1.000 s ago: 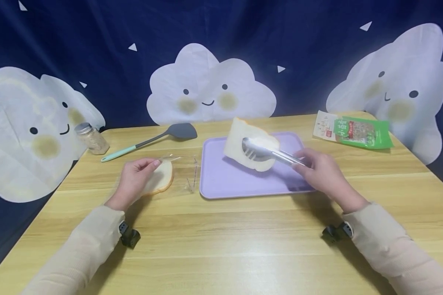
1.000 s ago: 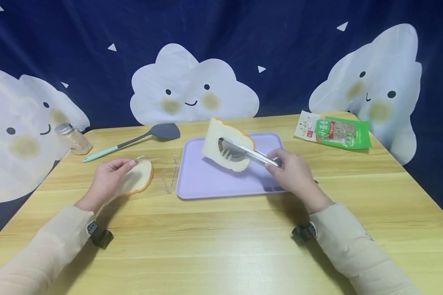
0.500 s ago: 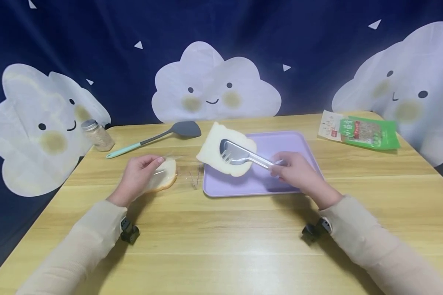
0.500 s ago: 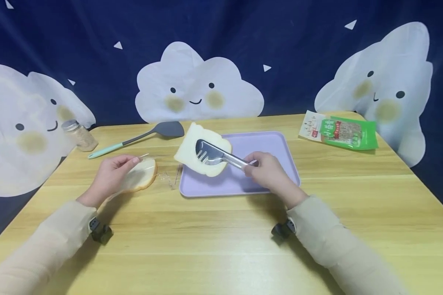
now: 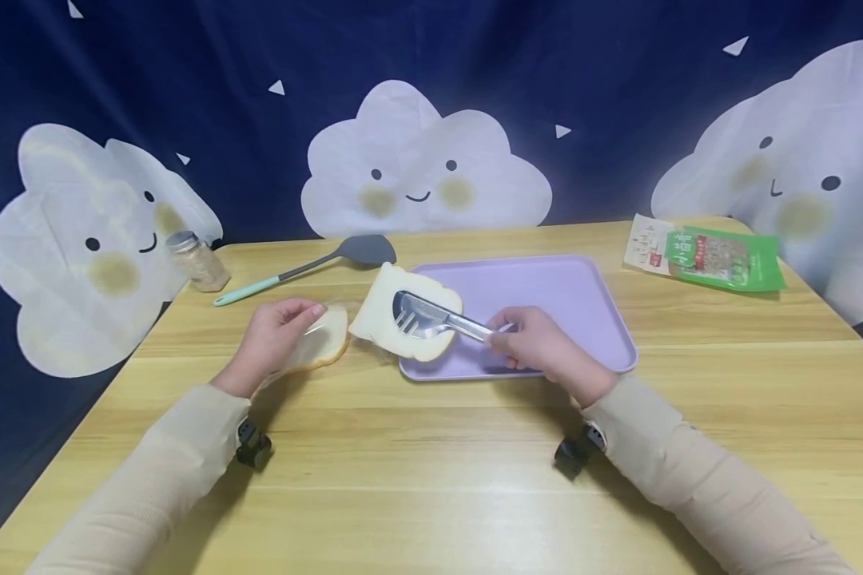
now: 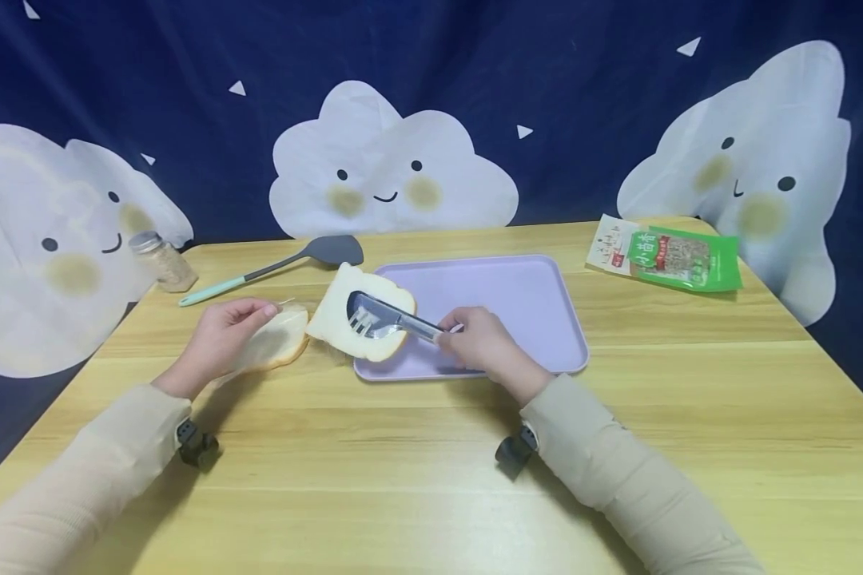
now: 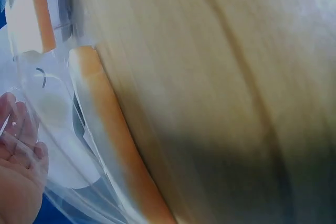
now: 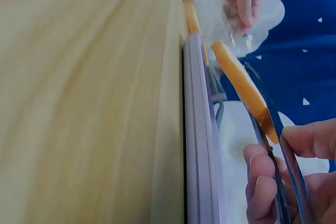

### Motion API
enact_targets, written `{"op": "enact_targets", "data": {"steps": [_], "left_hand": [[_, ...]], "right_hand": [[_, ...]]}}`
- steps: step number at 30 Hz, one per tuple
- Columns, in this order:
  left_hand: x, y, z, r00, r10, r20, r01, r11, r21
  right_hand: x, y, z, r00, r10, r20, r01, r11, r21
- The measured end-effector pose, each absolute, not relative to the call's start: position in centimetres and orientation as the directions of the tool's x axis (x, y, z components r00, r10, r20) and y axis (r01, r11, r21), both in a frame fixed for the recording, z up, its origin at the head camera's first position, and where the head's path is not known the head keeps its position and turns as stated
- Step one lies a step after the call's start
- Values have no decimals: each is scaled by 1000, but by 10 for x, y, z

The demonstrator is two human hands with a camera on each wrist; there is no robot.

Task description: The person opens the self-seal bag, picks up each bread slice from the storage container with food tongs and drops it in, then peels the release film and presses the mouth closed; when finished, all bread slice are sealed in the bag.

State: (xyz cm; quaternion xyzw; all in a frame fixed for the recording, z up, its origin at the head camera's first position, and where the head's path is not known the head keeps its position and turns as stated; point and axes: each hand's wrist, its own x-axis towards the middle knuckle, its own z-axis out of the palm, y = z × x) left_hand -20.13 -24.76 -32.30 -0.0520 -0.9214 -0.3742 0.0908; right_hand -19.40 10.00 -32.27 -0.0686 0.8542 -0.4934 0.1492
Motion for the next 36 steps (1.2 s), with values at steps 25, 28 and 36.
{"op": "enact_targets", "data": {"steps": [25, 28, 36], "left_hand": [[-199, -247, -334, -968, 112, 222, 238, 683, 690], [-199, -248, -334, -968, 110, 224, 237, 689, 684], [-197, -248, -334, -963, 106, 248, 251, 685, 684]], "right_hand": [[-178, 104, -329, -820, -445, -361, 212, 350, -913], [-181, 101, -327, -810, -455, -370, 207, 370, -906], [-189, 93, -321, -784, -478, -397, 212, 395, -894]]}}
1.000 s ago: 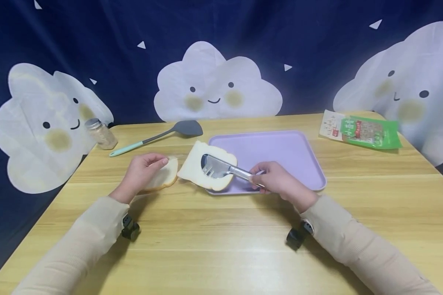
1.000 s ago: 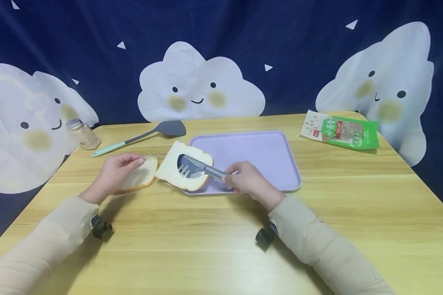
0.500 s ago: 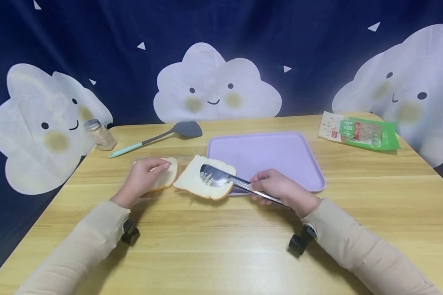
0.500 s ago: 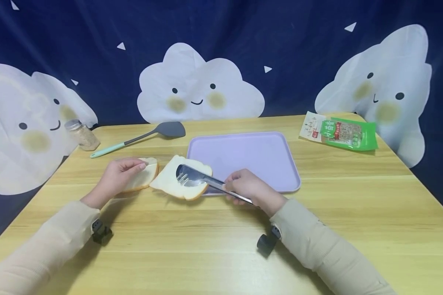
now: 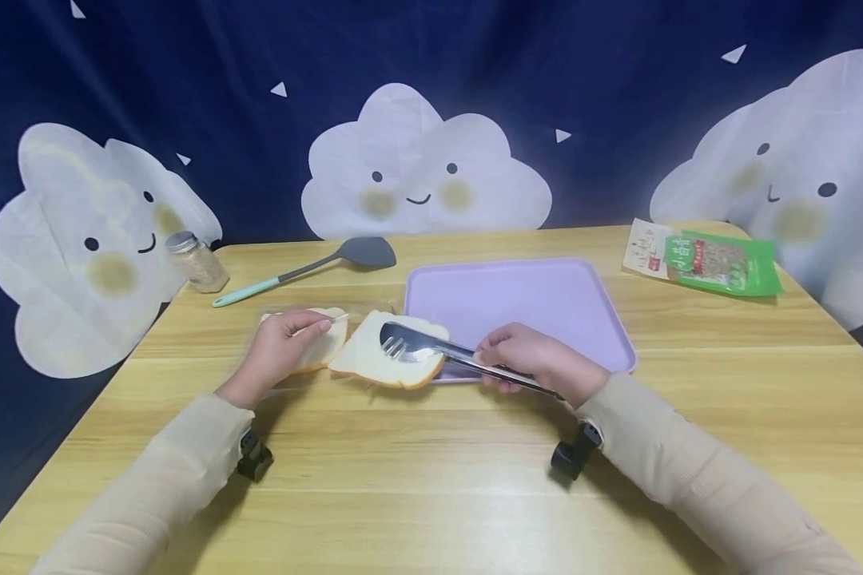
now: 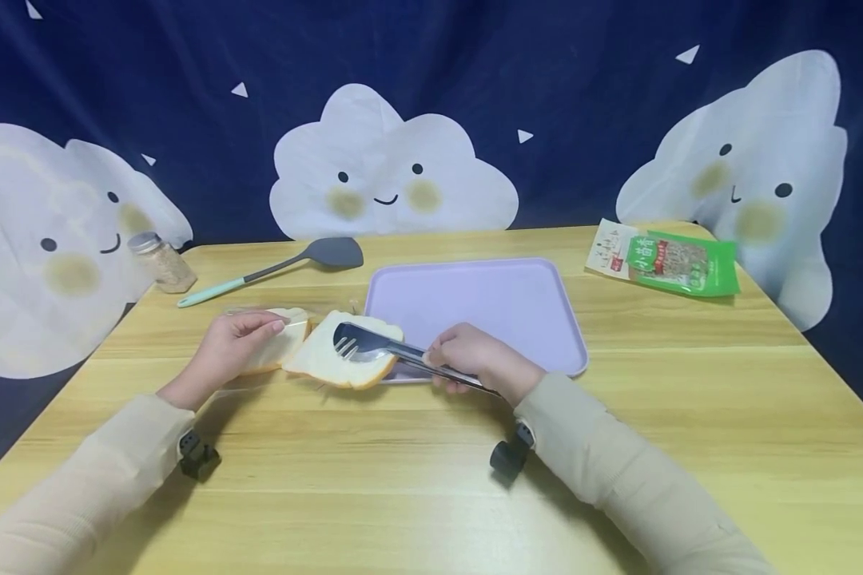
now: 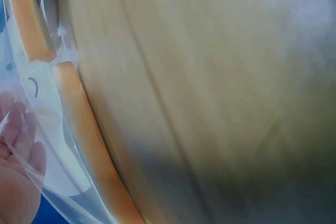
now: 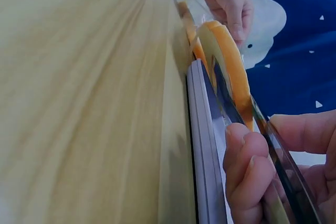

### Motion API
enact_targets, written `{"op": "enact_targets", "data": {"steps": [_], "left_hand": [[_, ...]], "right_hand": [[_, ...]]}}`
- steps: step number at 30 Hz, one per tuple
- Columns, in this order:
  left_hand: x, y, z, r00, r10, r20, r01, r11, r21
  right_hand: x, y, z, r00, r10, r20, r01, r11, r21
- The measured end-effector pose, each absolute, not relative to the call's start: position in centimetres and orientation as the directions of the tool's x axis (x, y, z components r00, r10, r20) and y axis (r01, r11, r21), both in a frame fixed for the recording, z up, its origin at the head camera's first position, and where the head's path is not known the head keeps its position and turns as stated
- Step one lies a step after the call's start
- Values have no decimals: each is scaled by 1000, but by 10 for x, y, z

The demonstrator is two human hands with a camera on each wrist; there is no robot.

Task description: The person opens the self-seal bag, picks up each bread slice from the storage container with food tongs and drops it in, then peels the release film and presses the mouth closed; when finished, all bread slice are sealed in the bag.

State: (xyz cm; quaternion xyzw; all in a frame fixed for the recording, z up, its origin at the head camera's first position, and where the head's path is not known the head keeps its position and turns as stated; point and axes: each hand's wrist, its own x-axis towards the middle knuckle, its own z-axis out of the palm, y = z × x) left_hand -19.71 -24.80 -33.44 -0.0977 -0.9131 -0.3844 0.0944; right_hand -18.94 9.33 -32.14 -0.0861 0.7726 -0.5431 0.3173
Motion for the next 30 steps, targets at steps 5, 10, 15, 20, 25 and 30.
{"op": "enact_targets", "data": {"steps": [5, 10, 15, 20, 25, 30], "left_hand": [[-196, -248, -334, -959, 79, 272, 255, 661, 706], [-195, -248, -334, -951, 68, 302, 272, 647, 713], [-194, -249, -334, -959, 60, 278, 250, 644, 723], [-193, -247, -333, -952, 57, 301, 266, 641, 720], [-193, -245, -333, -950, 62, 306, 276, 623, 731], [-193, -248, -334, -951, 76, 298, 282, 608, 742]], "right_hand": [[-196, 89, -321, -782, -487, -388, 210, 380, -901], [-203, 84, -322, -785, -487, -384, 197, 391, -899], [-208, 83, -321, -777, -493, -392, 199, 398, -895], [-209, 83, -320, -750, -524, -404, 206, 395, -895], [-213, 82, -321, -732, -550, -403, 197, 395, -897], [-221, 81, -322, -742, -548, -386, 154, 421, -894]]}}
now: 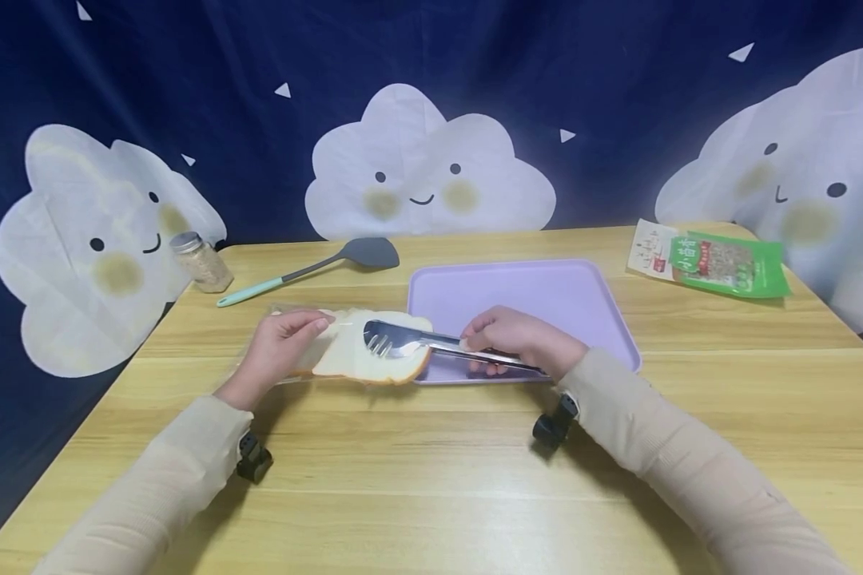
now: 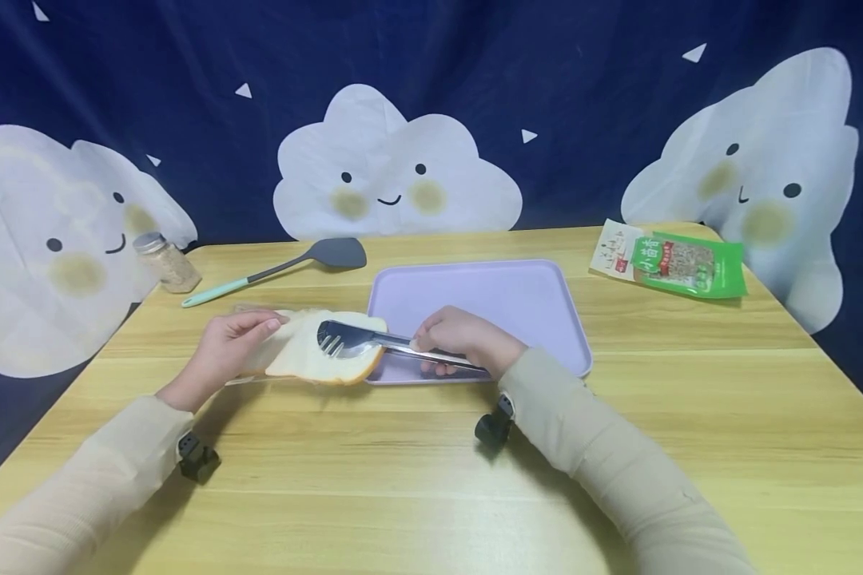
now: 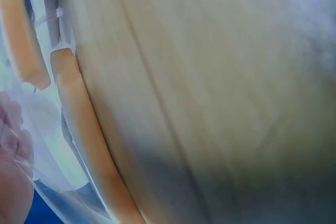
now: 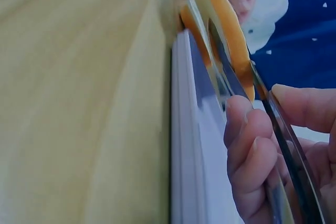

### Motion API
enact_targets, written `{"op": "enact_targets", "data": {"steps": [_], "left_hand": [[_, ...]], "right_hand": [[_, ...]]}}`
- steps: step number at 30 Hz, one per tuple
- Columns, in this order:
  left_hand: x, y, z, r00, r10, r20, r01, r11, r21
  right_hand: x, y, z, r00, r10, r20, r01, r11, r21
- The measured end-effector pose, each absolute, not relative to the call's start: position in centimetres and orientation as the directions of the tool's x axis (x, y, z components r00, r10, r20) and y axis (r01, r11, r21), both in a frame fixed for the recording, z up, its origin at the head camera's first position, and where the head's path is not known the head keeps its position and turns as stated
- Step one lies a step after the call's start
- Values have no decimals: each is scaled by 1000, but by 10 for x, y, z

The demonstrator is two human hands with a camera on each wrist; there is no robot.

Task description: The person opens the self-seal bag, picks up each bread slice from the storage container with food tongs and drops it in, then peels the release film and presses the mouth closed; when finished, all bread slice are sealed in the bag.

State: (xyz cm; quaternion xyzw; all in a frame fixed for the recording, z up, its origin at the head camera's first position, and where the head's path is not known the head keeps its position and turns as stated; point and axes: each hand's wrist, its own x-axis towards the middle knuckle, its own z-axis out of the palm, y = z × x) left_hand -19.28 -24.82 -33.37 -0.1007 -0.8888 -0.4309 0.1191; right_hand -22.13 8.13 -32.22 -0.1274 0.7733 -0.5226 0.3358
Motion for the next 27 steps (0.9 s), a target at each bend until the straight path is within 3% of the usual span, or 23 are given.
{"op": "enact_targets", "data": {"steps": [27], "left_hand": [[-194, -246, -334, -938, 86, 336, 314, 621, 718]], "right_hand": [[-230, 45, -322, -747, -565, -350, 89, 436, -895]]}}
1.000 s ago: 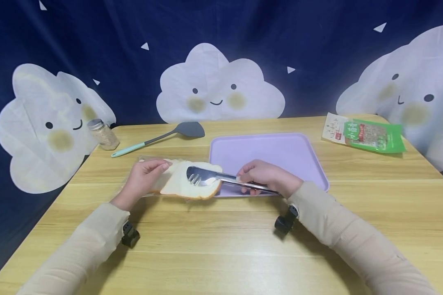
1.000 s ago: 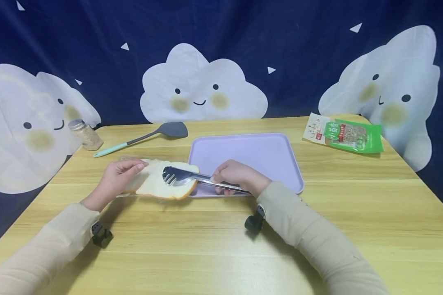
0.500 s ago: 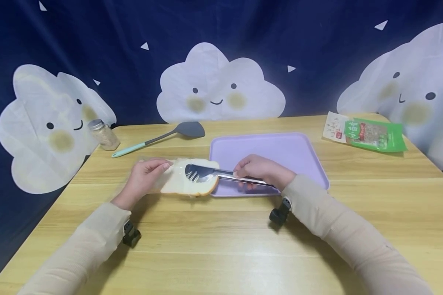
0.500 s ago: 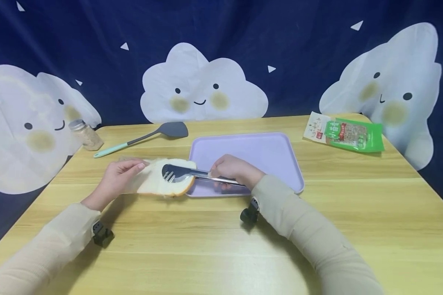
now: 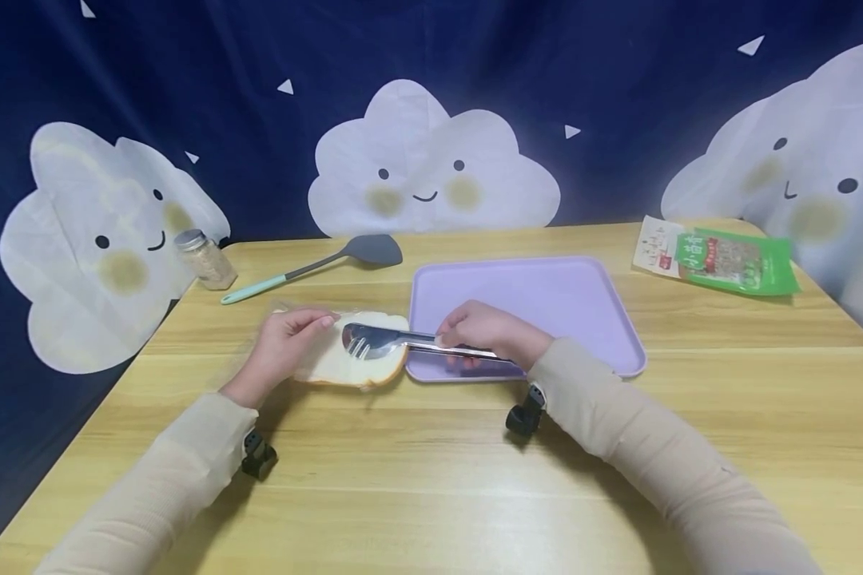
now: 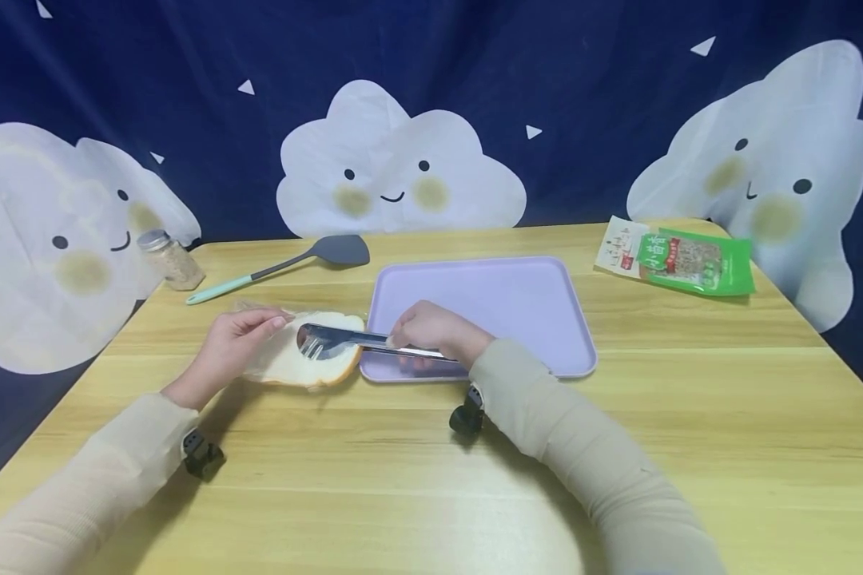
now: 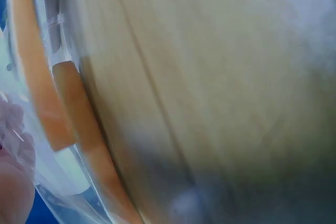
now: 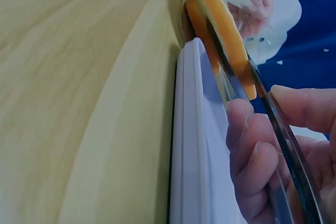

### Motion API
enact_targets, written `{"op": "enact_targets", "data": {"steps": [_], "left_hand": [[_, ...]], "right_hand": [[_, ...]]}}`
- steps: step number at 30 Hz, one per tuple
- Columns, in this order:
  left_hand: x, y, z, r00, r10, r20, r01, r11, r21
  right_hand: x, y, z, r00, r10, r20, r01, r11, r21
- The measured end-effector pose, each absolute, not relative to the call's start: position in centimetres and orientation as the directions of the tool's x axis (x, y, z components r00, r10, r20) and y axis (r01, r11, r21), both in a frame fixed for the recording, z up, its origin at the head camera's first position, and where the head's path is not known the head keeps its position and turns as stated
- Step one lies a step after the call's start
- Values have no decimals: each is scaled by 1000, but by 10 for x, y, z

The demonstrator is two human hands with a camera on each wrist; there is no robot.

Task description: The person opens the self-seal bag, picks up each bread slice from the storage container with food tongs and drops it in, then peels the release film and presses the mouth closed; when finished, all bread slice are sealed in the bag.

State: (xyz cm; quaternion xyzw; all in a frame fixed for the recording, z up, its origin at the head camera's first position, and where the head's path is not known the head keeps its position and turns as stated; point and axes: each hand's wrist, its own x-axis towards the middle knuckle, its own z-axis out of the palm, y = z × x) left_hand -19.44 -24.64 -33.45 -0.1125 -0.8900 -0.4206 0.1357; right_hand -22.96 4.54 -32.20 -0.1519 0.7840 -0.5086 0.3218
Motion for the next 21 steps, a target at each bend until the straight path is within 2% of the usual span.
{"op": "enact_targets", "data": {"steps": [14, 21], "left_hand": [[-192, -245, -331, -952, 49, 304, 272, 595, 756], [-193, -243, -333, -944, 60, 325, 302, 551, 778]], "right_hand": [[-233, 37, -326, -762, -557, -330, 57, 450, -891], [-234, 31, -325, -772, -534, -344, 81, 455, -887]]}}
